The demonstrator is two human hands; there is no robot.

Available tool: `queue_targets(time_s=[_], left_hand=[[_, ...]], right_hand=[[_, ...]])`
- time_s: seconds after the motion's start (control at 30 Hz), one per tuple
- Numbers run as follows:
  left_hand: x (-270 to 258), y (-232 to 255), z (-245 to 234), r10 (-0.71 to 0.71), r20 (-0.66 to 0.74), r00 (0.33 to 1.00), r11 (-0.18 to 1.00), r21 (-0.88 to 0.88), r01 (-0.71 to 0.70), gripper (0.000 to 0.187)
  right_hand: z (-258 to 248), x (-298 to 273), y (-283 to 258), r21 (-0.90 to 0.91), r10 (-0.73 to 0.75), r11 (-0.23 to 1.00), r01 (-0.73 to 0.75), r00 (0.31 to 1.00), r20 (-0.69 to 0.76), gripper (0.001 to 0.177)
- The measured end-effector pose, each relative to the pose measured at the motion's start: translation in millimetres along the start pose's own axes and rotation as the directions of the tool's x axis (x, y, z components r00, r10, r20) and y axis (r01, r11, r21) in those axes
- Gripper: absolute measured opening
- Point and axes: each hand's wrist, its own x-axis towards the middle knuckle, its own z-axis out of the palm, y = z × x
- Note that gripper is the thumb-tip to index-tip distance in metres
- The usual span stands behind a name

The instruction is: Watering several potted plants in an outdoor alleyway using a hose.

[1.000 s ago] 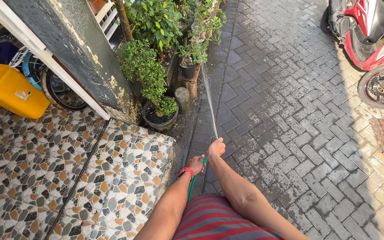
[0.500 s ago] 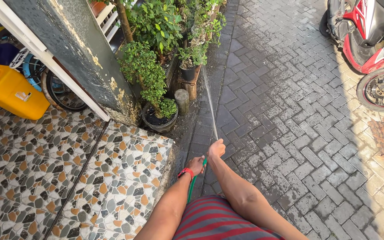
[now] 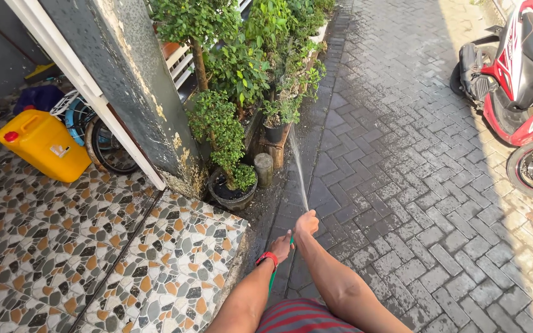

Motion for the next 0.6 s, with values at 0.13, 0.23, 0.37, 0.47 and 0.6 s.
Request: queue_targets(time_s=[0.13,0.23,0.37,0.47,0.6], left_hand=[[-1.0,4.2,-2.8,-0.025,0.019,0.999,0.997,0.072,0.024,0.081],[2.2,6.5,-7.1,-0.012,0.023,1.000,0.995,0.098,0.009,0.084],[-8.6,15.3,-12.9,-0.012,0.038,0.999,0.993,0.118,0.008,0.086],[-15.7,18.4,-15.3,-0.017,0.036,0.999,0.992,0.126,0.012,0.087],[-16.0,14.2,-15.1,-0.025,0.033,0.999,0.994,0.106,0.021,0.086]], right_hand=[[-1.7,-7.2,-5.9,-0.016,-0.011,1.000,0.011,1.000,-0.006,0.060],[9.7,7.6,1.9,-0.028,-0.029,0.999,0.029,1.000,-0.010,0.060],[21.2,29.4,17.9,-0.075,-0.092,0.993,0.088,0.994,-0.054,0.060],[11.0,11.0,7.5,-0.055,-0.082,0.995,0.080,0.996,-0.037,0.061],[-3.3,-23.1,-14.5,-0.022,-0.011,1.000,0.012,1.000,0.015,0.061]])
